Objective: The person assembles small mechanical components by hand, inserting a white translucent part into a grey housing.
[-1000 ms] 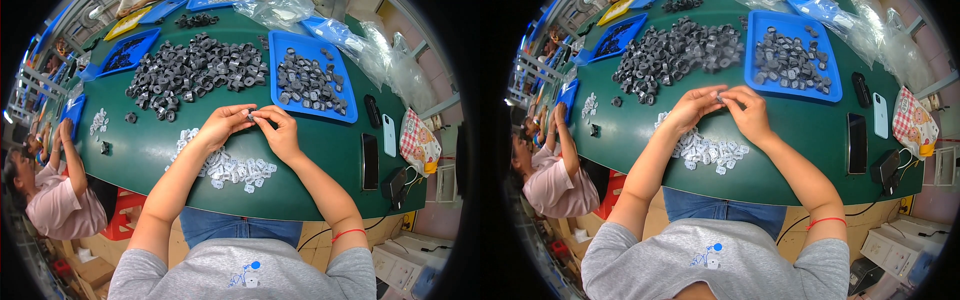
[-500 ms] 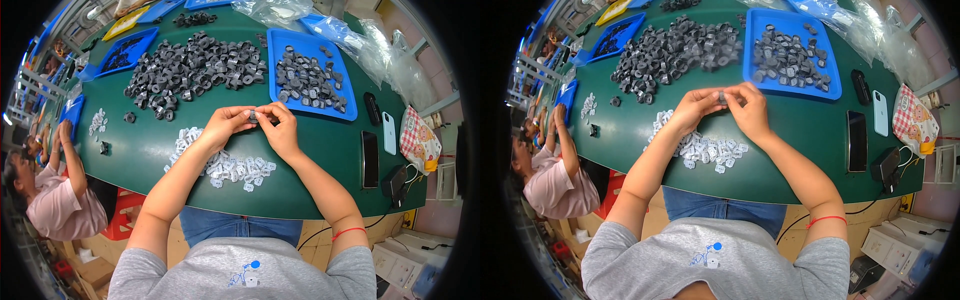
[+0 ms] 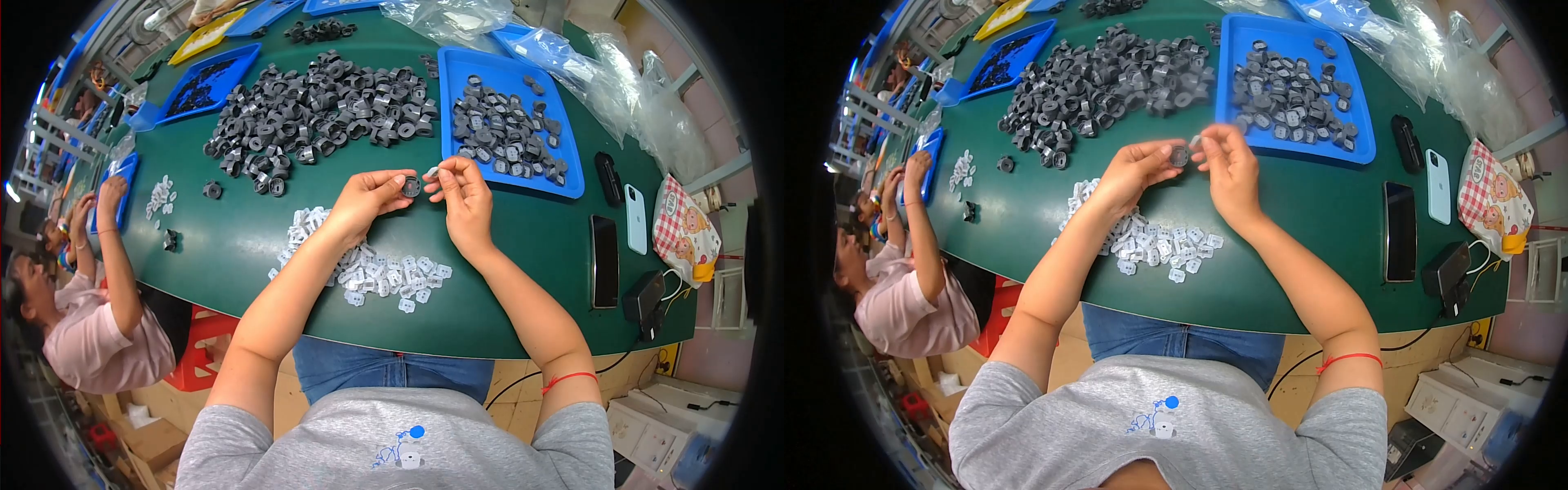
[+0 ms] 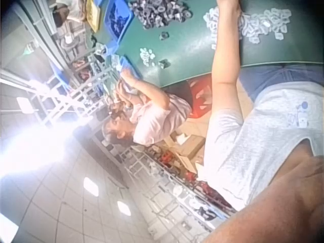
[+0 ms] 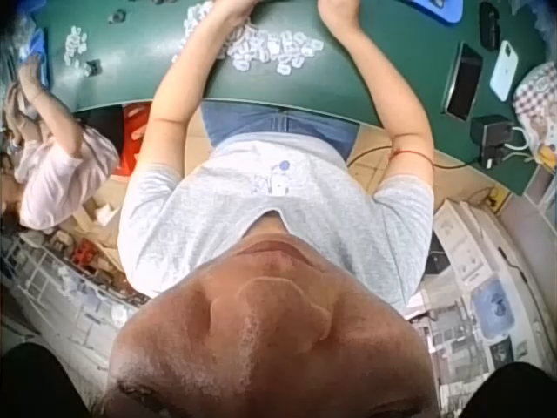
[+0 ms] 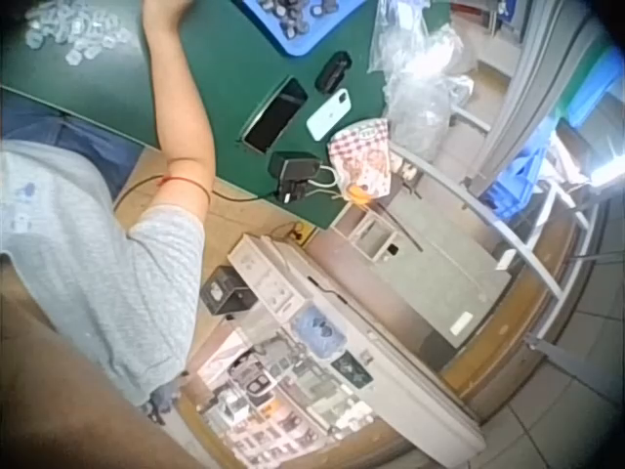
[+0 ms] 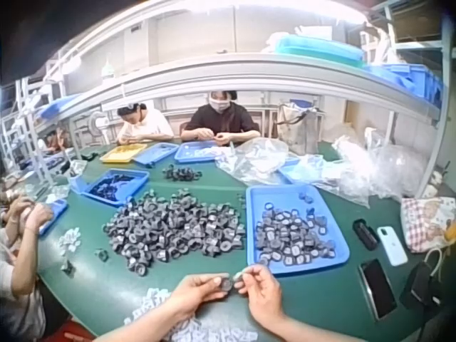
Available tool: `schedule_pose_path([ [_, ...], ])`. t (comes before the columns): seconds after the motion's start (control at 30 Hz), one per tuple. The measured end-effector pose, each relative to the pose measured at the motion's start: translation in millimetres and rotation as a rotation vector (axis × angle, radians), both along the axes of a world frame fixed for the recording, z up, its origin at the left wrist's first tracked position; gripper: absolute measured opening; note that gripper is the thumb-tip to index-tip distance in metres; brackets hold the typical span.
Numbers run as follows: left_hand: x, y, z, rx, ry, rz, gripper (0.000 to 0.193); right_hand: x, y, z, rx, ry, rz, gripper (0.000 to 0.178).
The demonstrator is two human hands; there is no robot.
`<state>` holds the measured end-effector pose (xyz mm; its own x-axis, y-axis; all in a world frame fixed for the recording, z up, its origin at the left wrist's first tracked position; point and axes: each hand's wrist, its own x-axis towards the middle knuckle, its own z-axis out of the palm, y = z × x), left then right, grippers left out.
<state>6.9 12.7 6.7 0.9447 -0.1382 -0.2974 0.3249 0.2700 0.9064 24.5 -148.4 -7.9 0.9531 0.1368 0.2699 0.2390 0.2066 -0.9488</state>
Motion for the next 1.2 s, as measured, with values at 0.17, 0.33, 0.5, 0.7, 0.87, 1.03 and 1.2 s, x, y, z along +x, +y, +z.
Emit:
schedule_pose_path([
  [0.17,0.7,1.0,0.5,0.013,0.024,-0.014,0.028,2.1,-4.5,2.0,-0.195,-0.178,-0.04,0.006],
  [0.33,-0.8,1.8,2.5,-0.012,0.024,-0.035,0.027,2.6,-2.3,2.9,-0.196,-0.245,0.038,0.005],
  [0.5,-0.5,2.2,6.8,-0.031,0.02,-0.028,0.027,2.4,-0.2,0.6,-0.056,-0.12,0.156,0.008],
  [0.7,-0.8,1.3,5.3,-0.01,0.017,-0.018,0.027,7.1,-4.5,-0.8,-0.042,-0.01,0.17,0.013],
  [0.87,-0.2,1.3,2.1,-0.016,0.027,-0.032,0.027,5.4,-1.7,4.8,0.026,0.146,0.14,0.02],
  [1.03,-0.3,0.7,1.5,0.036,0.035,-0.051,0.026,10.2,-6.2,-0.5,-0.051,0.174,0.153,0.019],
  [1.2,-1.1,1.9,5.7,0.045,0.024,-0.077,0.027,10.0,-7.3,-1.9,-0.112,0.22,0.205,0.017],
])
